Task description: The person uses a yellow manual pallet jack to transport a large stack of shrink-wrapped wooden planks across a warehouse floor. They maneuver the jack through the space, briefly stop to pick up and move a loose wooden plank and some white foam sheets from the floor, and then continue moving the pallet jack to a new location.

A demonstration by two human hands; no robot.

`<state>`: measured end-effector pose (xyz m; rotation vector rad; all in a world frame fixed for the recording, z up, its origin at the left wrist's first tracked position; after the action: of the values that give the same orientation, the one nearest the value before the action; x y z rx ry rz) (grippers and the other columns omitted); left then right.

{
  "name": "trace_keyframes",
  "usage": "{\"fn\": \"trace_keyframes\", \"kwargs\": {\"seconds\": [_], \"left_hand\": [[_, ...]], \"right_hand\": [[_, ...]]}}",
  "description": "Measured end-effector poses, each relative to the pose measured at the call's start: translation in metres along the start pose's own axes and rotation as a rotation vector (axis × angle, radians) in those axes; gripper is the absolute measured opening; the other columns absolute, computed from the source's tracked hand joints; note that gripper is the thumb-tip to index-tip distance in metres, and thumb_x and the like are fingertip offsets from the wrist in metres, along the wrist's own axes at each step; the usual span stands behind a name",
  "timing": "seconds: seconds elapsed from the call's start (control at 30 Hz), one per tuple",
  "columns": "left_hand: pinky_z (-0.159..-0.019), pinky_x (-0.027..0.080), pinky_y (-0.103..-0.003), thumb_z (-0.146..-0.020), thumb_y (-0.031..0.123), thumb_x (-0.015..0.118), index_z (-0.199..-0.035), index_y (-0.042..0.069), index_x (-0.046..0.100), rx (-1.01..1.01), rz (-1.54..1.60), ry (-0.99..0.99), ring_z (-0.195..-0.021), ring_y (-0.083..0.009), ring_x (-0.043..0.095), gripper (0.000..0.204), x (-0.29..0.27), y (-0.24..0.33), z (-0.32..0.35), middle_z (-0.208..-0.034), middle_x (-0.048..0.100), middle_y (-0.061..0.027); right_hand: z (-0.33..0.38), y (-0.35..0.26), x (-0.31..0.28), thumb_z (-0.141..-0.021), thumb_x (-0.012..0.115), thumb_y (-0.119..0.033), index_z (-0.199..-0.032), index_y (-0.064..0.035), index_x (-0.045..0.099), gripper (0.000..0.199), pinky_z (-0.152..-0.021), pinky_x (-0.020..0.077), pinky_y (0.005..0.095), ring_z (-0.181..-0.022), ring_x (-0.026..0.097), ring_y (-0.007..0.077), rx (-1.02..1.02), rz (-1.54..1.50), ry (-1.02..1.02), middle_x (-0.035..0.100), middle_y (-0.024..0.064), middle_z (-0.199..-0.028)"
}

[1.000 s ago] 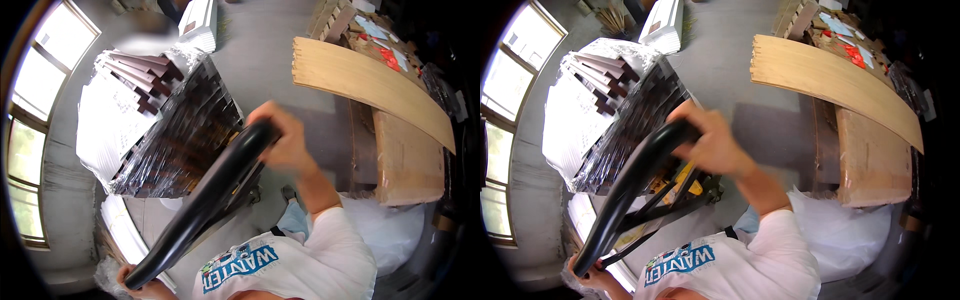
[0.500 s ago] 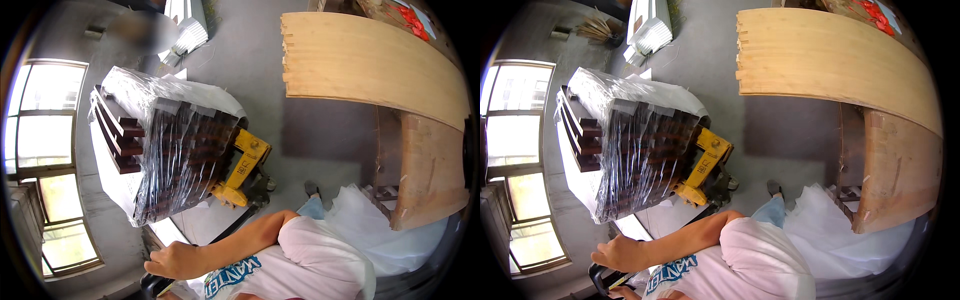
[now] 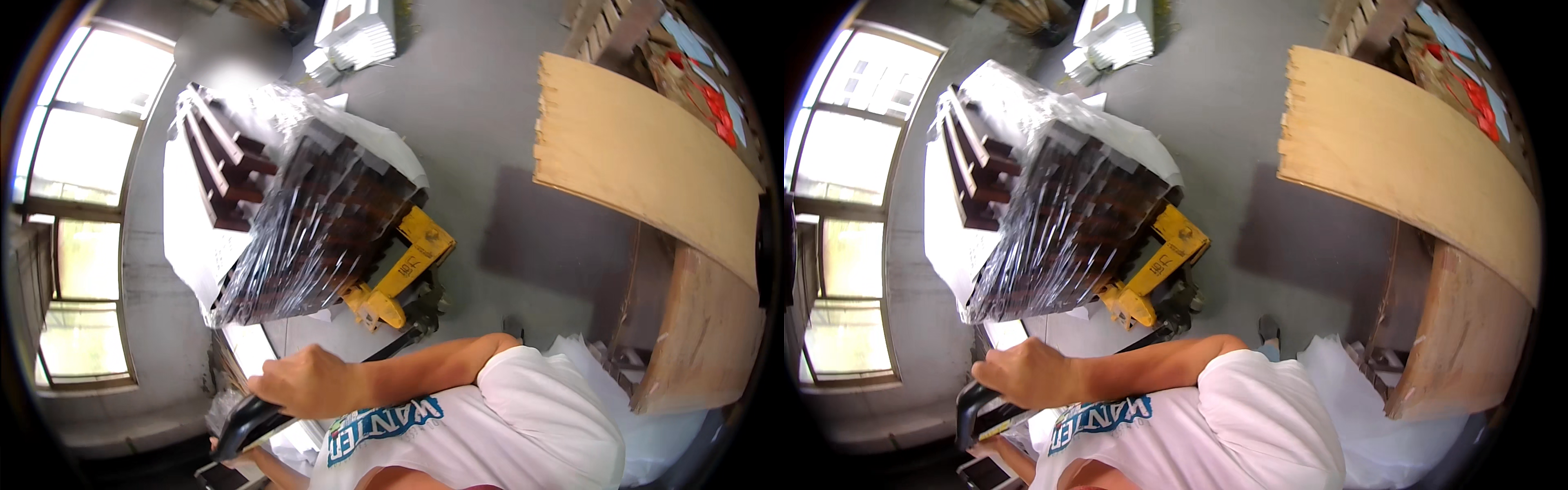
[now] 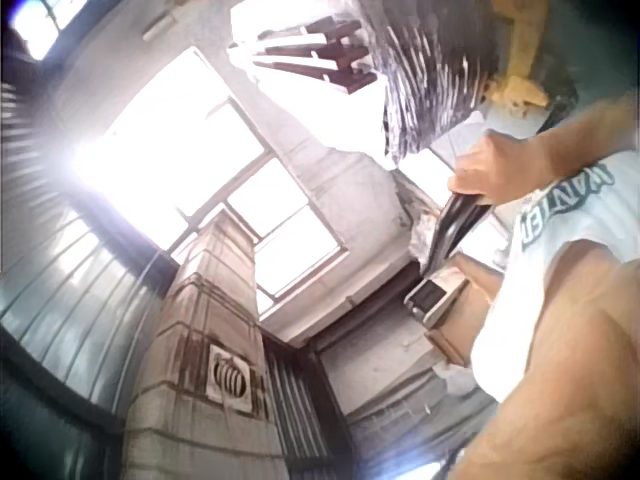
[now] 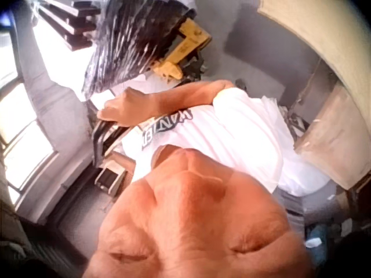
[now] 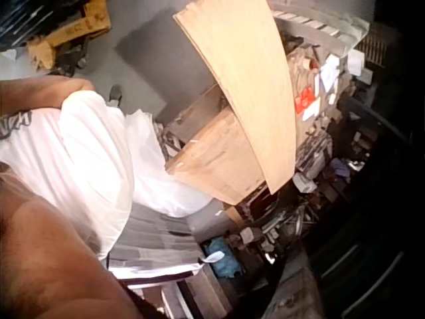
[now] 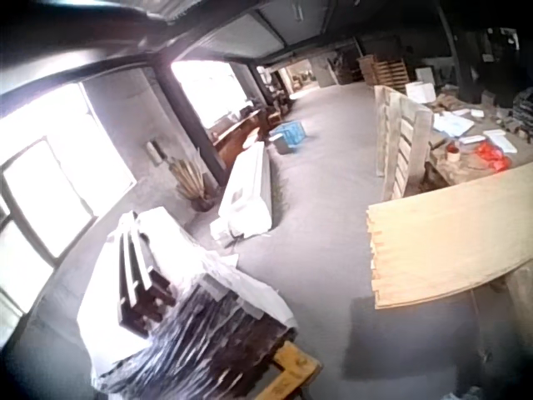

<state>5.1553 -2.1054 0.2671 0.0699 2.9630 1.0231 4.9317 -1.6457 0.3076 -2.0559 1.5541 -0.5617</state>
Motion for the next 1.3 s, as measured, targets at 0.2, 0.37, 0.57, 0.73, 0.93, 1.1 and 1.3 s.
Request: {"fn": "trace_keyframes", "kwargs": {"seconds": [0.2,0.37,0.57,0.73,0.93,1.1,1.3], "left_hand": [[-0.072,0.054,-0.038,-0.086,0.014,0.066,-0.095,-0.007,0.067,-0.008,-0.050,0.108,-0.081,-0.0217,0.063,0.023,0.013,0.030,0.017,-0.092,0.065,-0.0158],[-0.032,0.031,-0.021,-0.082,0.007,0.064,-0.096,-0.004,0.063,-0.176,-0.203,0.189,-0.040,-0.0068,0.042,0.018,0.046,0.121,0.062,-0.066,0.061,-0.0101],[-0.038,0.035,-0.022,-0.075,-0.006,0.059,-0.078,-0.001,0.057,-0.215,-0.039,0.213,-0.042,-0.0074,0.044,0.007,0.058,0.155,0.089,-0.060,0.056,-0.0053],[-0.044,0.040,-0.023,-0.077,0.000,0.065,-0.080,-0.002,0.059,-0.217,-0.085,0.186,-0.047,-0.0099,0.049,0.007,0.062,0.148,0.095,-0.059,0.055,-0.0050],[-0.036,0.037,-0.021,-0.086,0.003,0.064,-0.090,-0.002,0.060,-0.193,-0.179,0.172,-0.041,-0.0082,0.046,0.008,0.071,0.112,0.098,-0.059,0.055,-0.0042],[-0.037,0.037,-0.023,-0.085,0.011,0.065,-0.079,0.000,0.056,-0.222,-0.100,0.142,-0.041,-0.0092,0.048,0.015,0.074,0.084,0.086,-0.054,0.052,-0.0030],[-0.037,0.038,-0.023,-0.086,0.013,0.064,-0.076,0.002,0.054,-0.172,-0.079,0.119,-0.041,-0.0091,0.048,0.018,0.100,0.063,0.078,-0.052,0.051,-0.0025]], "right_hand": [[-0.008,0.011,-0.003,-0.065,0.074,-0.006,-0.098,-0.0073,0.055,0.038,-0.052,0.0515,0.0352,-0.061,0.064,0.0262,0.039,0.025,-0.001,0.058,0.0087,-0.073],[-0.027,0.050,-0.006,-0.063,0.074,-0.004,-0.093,-0.0070,0.055,0.036,-0.056,0.0519,0.0346,-0.063,0.065,0.0295,0.040,0.036,0.057,0.061,0.0119,-0.074],[-0.045,0.085,-0.010,-0.064,0.071,-0.001,-0.092,-0.0036,0.056,0.032,-0.059,0.0497,0.0278,-0.061,0.063,0.0154,0.101,0.056,0.111,0.061,0.0098,-0.070],[-0.053,0.111,0.002,-0.068,0.069,-0.003,-0.090,-0.0020,0.056,0.026,-0.061,0.0493,0.0279,-0.064,0.063,0.0134,0.034,0.028,0.073,0.062,0.0097,-0.069],[-0.047,0.137,0.019,-0.067,0.072,-0.007,-0.087,-0.0030,0.055,0.026,-0.061,0.0519,0.0334,-0.067,0.068,0.0302,0.064,0.074,0.084,0.064,0.0156,-0.069],[-0.029,0.127,0.030,-0.068,0.072,-0.005,-0.089,-0.0025,0.055,0.027,-0.063,0.0526,0.0318,-0.069,0.069,0.0272,0.029,0.109,0.144,0.066,0.0144,-0.073],[-0.036,0.150,0.043,-0.067,0.073,-0.007,-0.087,-0.0033,0.055,0.027,-0.059,0.0528,0.0357,-0.067,0.067,0.0347,-0.003,0.109,0.198,0.064,0.0183,-0.070]]}}
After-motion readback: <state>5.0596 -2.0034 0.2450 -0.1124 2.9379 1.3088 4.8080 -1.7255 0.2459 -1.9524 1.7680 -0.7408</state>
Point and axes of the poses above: each hand's wrist, its own z-axis away from the middle knuckle, its own x-axis out of the palm, y = z × x, the point moved 2 cm from there along -z, towards the middle knuckle
